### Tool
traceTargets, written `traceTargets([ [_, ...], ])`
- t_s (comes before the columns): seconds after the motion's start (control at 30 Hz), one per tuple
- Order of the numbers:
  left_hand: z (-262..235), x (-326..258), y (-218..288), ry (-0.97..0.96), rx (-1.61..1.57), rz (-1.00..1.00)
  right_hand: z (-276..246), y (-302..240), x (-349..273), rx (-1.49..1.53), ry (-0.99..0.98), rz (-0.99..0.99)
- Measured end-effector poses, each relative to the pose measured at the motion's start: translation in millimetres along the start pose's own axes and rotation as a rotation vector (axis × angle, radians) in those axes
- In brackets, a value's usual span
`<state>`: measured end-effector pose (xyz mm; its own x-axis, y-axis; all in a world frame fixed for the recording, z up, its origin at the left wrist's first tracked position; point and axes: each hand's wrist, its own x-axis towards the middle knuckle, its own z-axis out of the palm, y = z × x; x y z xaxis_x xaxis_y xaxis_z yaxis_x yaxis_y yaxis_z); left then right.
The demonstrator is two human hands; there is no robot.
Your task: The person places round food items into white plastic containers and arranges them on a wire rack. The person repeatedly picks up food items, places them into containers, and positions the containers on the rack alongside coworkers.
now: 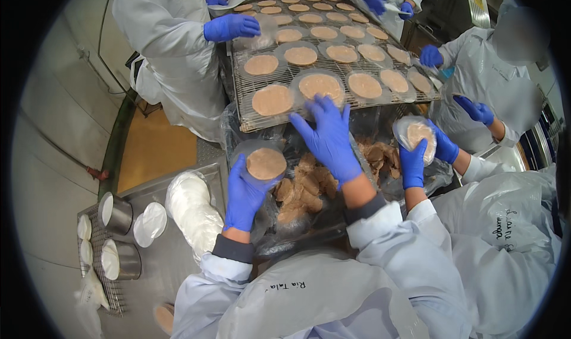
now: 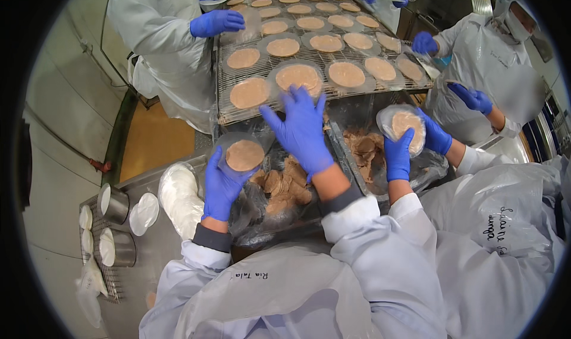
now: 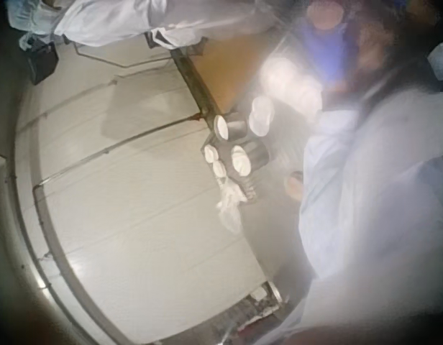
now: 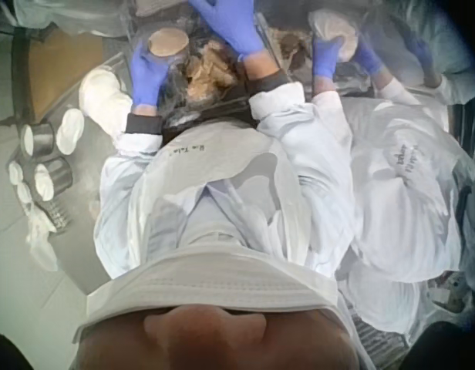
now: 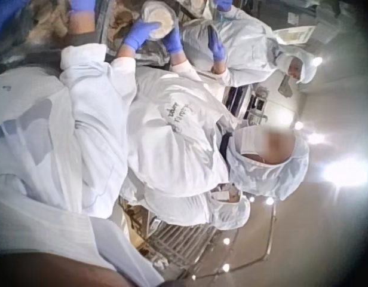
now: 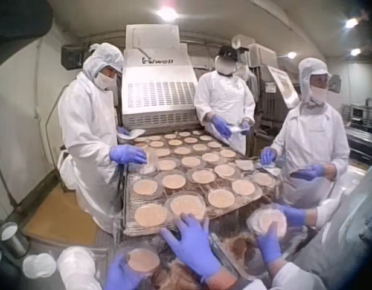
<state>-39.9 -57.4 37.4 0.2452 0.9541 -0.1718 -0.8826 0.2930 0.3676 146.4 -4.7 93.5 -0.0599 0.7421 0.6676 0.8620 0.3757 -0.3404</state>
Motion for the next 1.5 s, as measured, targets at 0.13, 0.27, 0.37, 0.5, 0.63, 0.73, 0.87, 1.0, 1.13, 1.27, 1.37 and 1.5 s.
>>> traceTargets([
  [0.13,2,18,-1,-0.056,0.027,-0.01,-18,-7,-38,0.794,-0.259,0.214],
  [0.27,36,41,-6,-0.154,0.012,0.071,-2,37,-53,1.381,-0.184,1.042],
  [0.37,43,66,-10,-0.158,-0.002,0.113,-12,46,-32,1.766,0.016,1.094],
  [0.5,27,76,-28,-0.039,0.082,0.201,-13,60,-13,2.174,-0.095,0.938],
  [0.63,-9,35,-28,0.003,0.122,0.153,2,58,-27,1.921,0.046,1.036],
  [0.73,-7,9,-17,-0.066,0.035,0.045,-10,37,-29,1.921,-0.026,0.887],
  [0.87,33,-13,-18,-0.032,0.182,0.222,7,-25,-44,1.329,-0.193,0.558],
  [1.0,-13,-56,2,0.222,0.345,0.361,55,-45,-70,1.027,-0.402,0.296],
  [1.13,-86,-181,65,0.566,0.208,0.604,30,-26,-47,1.618,-0.531,0.861],
  [1.27,-169,-311,110,1.114,0.731,1.064,29,10,-23,1.961,-0.032,1.083],
  [1.37,-115,-251,101,1.307,1.561,0.911,27,18,-7,2.108,0.068,1.15],
  [1.5,-38,-64,27,0.157,0.38,0.468,39,14,-4,2.164,0.055,1.145],
])
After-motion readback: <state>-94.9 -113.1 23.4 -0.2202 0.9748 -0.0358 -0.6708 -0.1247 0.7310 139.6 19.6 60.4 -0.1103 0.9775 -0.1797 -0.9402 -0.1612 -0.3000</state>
